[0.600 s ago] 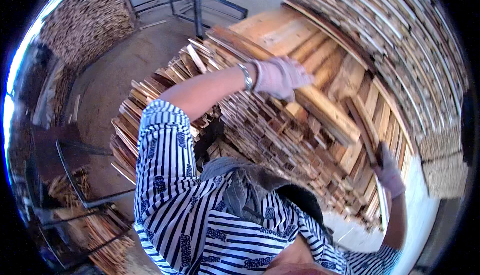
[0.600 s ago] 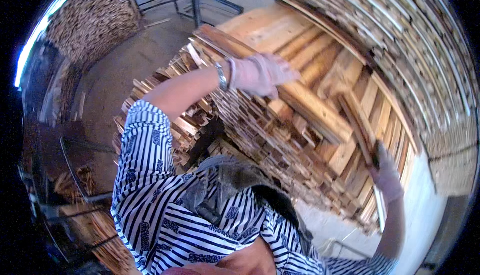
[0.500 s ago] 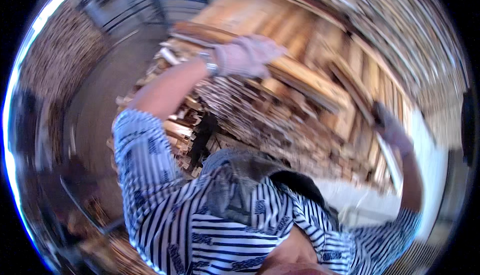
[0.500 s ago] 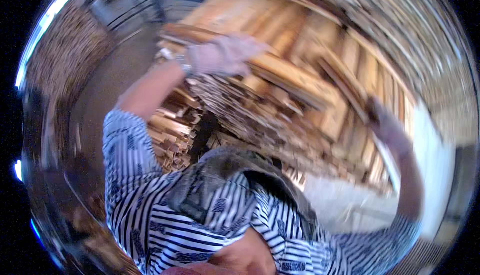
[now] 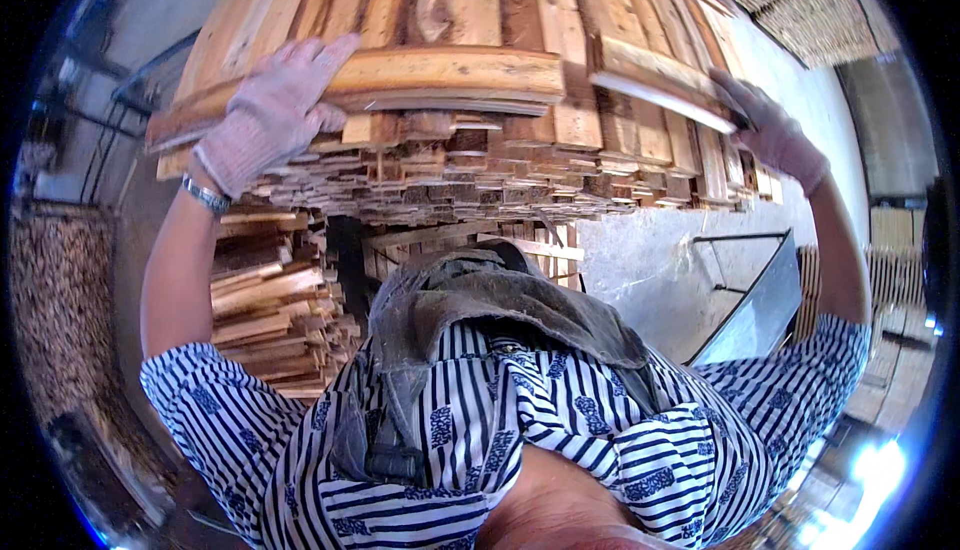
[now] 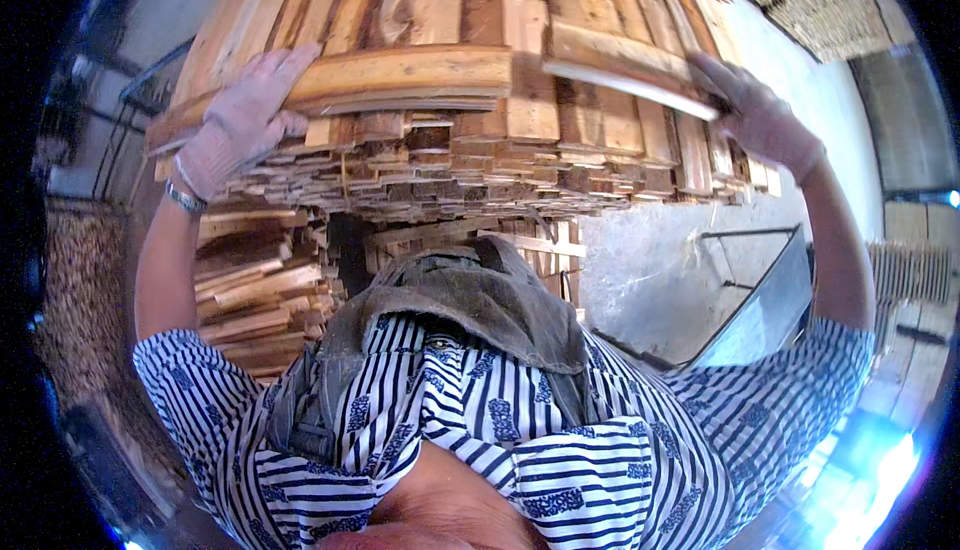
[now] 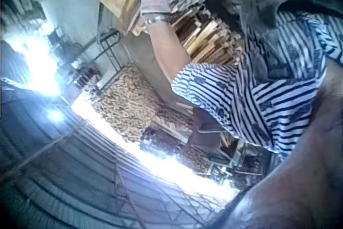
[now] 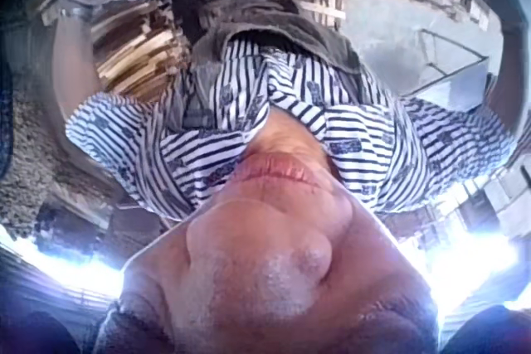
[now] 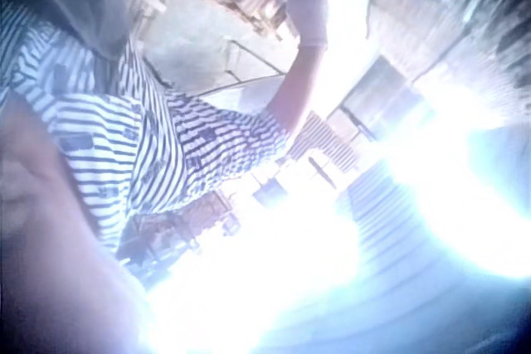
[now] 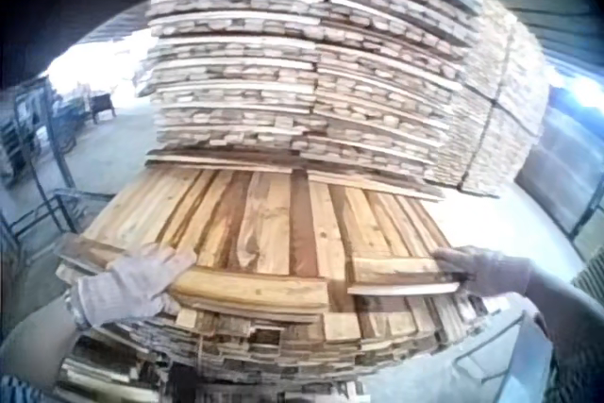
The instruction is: The person picks up bundles and individual pieces of wood slats from the floor and stacks them onto a large wooden pallet.
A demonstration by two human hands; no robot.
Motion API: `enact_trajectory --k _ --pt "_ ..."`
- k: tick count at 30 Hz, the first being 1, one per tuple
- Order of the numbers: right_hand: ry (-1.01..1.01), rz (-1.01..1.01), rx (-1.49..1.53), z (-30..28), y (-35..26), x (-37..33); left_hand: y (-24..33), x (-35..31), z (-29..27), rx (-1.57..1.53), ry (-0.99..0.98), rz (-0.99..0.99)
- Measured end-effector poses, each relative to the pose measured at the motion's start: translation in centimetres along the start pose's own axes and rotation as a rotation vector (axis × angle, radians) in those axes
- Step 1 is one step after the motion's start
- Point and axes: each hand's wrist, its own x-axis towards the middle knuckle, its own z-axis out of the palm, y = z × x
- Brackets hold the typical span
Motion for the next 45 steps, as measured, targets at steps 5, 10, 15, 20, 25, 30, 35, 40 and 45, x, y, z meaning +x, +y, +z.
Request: enact_trajectory --k 5,10,15,20,25,30,35,40,45 --pt "-0.015 -0.091 0.085 3.6 -0.4 2.0 1.2 -0.2 1.0 -0.008 0.2 0.057" --pt "0.089 -0.271 -0.502 -1.3 -8.3 4.6 0.9 0.1 0.5 -0.196 0.155 0.058" --pt "-0.381 -0.221 0.657 2.1 -23.5 6.2 3.3 -3.8 2.1 -0.54 0.803 -0.049" --pt "-0.667 -0.128 0.948 19.1 -34.5 12.9 8.6 -15.9 12.1 -0.992 1.092 -0.578" --pt "-0.858 -0.023 0.721 33.7 -47.0 19.5 11.9 -35.7 30.1 -1.699 1.159 -1.935" --pt "-1.368 0.203 0.845 42.3 -62.2 22.8 16.6 -50.9 42.6 -1.265 1.59 -2.639" --pt "-1.504 0.156 0.871 50.9 -73.7 27.4 17.6 -59.2 48.7 -1.304 2.485 -2.803" --pt "-1.23 0.046 1.17 59.9 -83.8 28.5 15.8 -59.5 51.9 -1.186 2.875 -2.245" --pt "-0.855 -0.226 0.276 63.9 -89.5 23.0 14.4 -56.9 52.9 -0.735 2.646 -2.574"
